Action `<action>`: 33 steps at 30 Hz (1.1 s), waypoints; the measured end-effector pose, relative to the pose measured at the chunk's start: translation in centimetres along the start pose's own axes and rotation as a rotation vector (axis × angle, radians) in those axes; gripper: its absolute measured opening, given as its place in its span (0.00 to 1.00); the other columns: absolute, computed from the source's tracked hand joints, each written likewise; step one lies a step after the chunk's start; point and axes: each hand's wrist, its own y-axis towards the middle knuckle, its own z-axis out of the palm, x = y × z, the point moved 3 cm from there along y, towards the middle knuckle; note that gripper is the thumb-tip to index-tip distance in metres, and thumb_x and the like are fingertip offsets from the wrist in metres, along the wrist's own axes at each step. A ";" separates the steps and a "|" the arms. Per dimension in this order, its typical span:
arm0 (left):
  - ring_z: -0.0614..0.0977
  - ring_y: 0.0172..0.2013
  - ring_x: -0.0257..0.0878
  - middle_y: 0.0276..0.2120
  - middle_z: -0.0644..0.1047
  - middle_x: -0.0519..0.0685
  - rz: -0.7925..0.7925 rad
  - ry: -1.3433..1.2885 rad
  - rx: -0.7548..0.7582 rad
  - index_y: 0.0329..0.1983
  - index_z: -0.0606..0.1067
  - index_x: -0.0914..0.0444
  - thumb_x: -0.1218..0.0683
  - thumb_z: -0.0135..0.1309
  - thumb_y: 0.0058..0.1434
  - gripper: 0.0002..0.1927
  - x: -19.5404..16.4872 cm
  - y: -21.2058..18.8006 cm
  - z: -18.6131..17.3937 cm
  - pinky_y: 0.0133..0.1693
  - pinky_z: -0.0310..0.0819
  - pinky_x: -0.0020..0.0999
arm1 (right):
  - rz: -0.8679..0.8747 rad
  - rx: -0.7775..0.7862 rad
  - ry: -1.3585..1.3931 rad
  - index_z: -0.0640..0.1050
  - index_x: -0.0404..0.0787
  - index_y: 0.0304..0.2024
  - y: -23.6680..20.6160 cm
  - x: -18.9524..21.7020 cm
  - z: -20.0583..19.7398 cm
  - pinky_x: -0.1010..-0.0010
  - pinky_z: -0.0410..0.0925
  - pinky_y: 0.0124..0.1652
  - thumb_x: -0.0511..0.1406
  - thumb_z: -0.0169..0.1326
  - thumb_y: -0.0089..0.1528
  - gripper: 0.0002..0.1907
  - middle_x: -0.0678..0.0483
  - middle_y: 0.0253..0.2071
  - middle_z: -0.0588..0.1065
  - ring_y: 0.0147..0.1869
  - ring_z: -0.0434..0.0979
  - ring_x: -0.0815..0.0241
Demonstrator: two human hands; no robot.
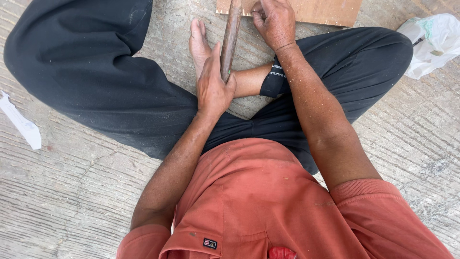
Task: The person sits on a concrete floor and uses a hammer to drive nails into a rectangular wooden board. The person repeatedly picks up nails, positions them on the board, and strikes them with the hammer until they are flush with the surface.
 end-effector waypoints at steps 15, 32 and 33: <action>0.84 0.46 0.57 0.43 0.82 0.62 -0.296 -0.161 0.221 0.62 0.68 0.65 0.44 0.53 0.70 0.26 -0.7 -1.1 1.2 0.47 0.77 0.49 | 0.037 0.026 -0.020 0.74 0.43 0.51 -0.1 0.0 -0.1 0.58 0.72 0.45 0.31 0.68 0.58 0.22 0.57 0.34 0.79 0.41 0.80 0.52; 0.85 0.43 0.55 0.41 0.81 0.62 -0.425 -0.159 0.246 0.63 0.66 0.65 0.44 0.52 0.69 0.27 0.3 -0.9 1.5 0.46 0.78 0.48 | 0.020 0.088 0.023 0.72 0.45 0.66 -0.8 -0.4 -0.3 0.60 0.72 0.56 0.31 0.68 0.60 0.33 0.56 0.43 0.79 0.51 0.79 0.54; 0.85 0.43 0.55 0.41 0.81 0.62 -0.408 -0.171 0.211 0.63 0.66 0.66 0.44 0.52 0.69 0.27 0.2 -0.9 1.3 0.46 0.78 0.48 | -0.009 0.105 0.022 0.71 0.45 0.68 -0.8 -0.4 -0.6 0.60 0.71 0.58 0.32 0.70 0.58 0.37 0.54 0.47 0.79 0.55 0.77 0.51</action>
